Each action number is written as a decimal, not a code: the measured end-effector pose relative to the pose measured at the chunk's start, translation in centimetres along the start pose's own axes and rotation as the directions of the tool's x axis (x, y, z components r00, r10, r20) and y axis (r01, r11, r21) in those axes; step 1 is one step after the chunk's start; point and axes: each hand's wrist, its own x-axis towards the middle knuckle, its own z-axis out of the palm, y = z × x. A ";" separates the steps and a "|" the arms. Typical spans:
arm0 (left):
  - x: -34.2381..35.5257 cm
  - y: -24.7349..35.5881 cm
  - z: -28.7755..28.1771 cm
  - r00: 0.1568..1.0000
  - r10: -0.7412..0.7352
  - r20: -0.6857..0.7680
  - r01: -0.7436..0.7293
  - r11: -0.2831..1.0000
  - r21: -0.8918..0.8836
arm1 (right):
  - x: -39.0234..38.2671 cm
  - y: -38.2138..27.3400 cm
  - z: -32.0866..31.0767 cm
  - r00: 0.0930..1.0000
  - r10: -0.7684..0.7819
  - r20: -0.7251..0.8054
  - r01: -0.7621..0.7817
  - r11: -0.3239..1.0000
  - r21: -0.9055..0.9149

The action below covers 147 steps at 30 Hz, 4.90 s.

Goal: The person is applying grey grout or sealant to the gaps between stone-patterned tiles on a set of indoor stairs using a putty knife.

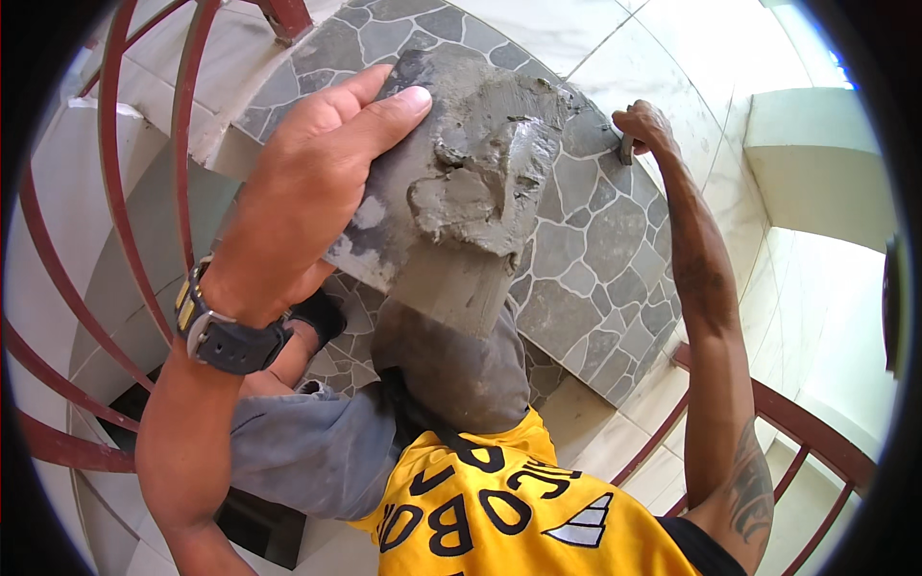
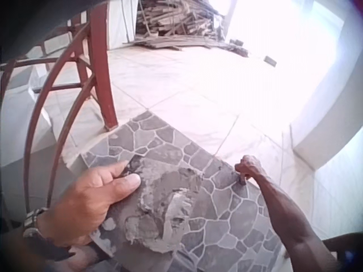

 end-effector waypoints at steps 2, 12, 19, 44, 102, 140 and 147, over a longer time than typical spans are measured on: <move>0.3 0.1 -0.1 0.997 -0.019 0.081 0.017 1.000 0.027 | 1.0 -0.3 1.3 0.991 -0.101 -0.084 0.104 0.994 0.035; 1.5 0.0 0.1 0.992 -0.019 0.122 0.019 1.000 0.001 | 8.9 -6.1 -1.3 0.769 -0.630 0.108 0.460 0.663 0.590; 1.1 0.6 -2.0 1.000 -0.015 0.013 0.016 1.000 -0.016 | 3.3 -3.0 -3.7 0.834 -0.552 0.014 0.363 0.566 0.740; 2.9 -0.7 -1.4 0.994 -0.078 -0.076 0.082 0.996 0.042 | 2.4 3.4 0.2 0.404 -0.881 0.245 0.871 0.288 -0.398; 2.5 -2.0 0.1 0.977 -0.009 -0.213 0.083 0.938 0.337 | -14.6 30.4 0.8 0.966 -0.169 -0.195 0.178 0.984 0.030; 1.7 -1.6 -0.4 0.981 -0.093 -0.172 0.135 0.959 0.251 | -14.9 30.0 10.5 0.911 -0.386 -0.143 0.284 0.840 -0.463; 1.6 -1.4 0.8 0.983 -0.079 -0.167 0.119 0.962 0.244 | -13.5 29.0 8.0 0.959 -0.249 -0.137 0.194 0.926 -0.324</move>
